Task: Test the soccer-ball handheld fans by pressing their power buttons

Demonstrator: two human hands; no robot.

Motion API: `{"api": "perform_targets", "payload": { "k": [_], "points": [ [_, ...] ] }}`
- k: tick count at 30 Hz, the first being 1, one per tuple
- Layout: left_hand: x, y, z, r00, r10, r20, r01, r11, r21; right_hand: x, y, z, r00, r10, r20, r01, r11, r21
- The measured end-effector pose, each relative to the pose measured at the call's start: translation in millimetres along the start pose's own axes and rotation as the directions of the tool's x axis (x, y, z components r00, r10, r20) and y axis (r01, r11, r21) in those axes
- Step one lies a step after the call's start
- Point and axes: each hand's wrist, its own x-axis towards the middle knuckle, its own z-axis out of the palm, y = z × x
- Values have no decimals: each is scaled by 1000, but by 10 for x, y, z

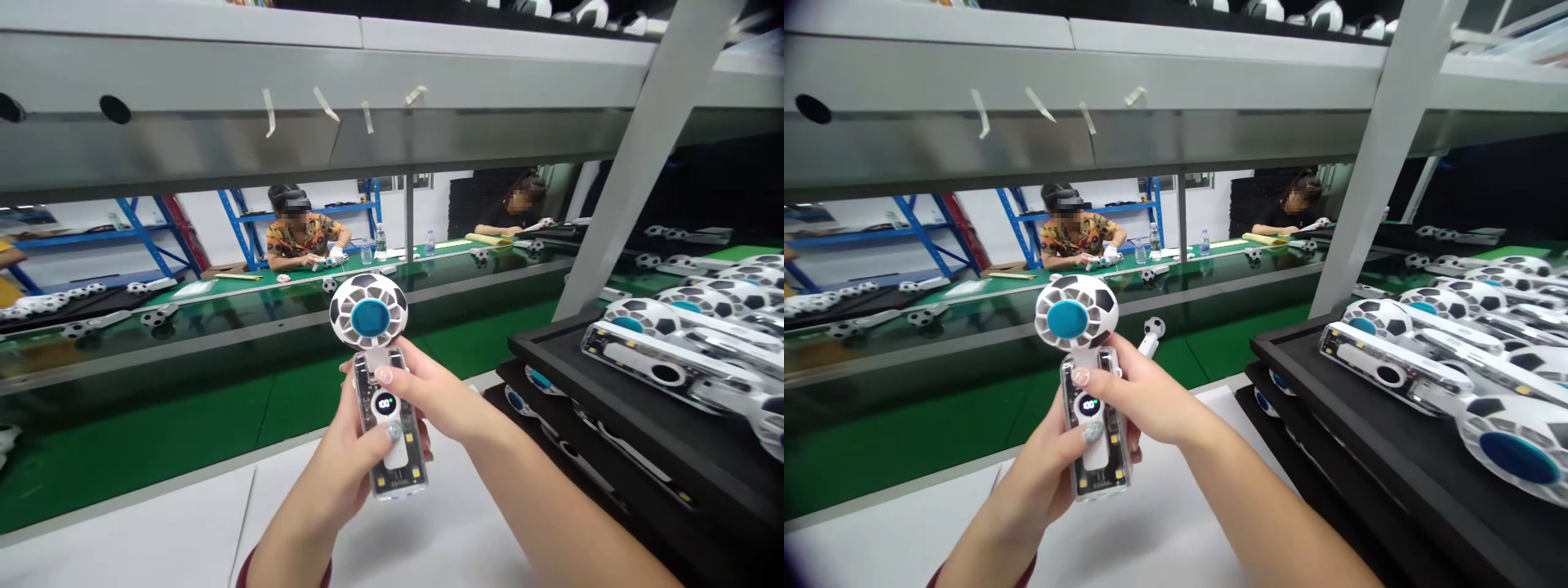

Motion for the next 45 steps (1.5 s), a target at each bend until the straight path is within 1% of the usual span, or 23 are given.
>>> {"api": "perform_targets", "payload": {
  "k": [5,10,14,30,38,45],
  "points": [
    [-17,-18,-3,1000,13,-11,-13,1000,29,-18,-61,18,998,58,20,-57,998,-23],
    [-65,5,-30,998,2,68,-8,995,95,-22,-66,35,999,27,21,-27,1000,9],
    [-94,55,-22,996,-25,85,13,991,135,-48,-79,44,999,28,31,-29,1000,6],
    [-105,84,-19,995,-70,66,61,989,133,-67,-29,60,1000,1,-20,-1,1000,-13],
    [-119,107,-31,995,-53,84,40,988,146,-62,-16,78,1000,-4,-13,5,1000,26],
    [-115,95,-30,995,-57,79,46,990,135,-59,0,65,1000,4,-29,-4,1000,13]
  ]
}}
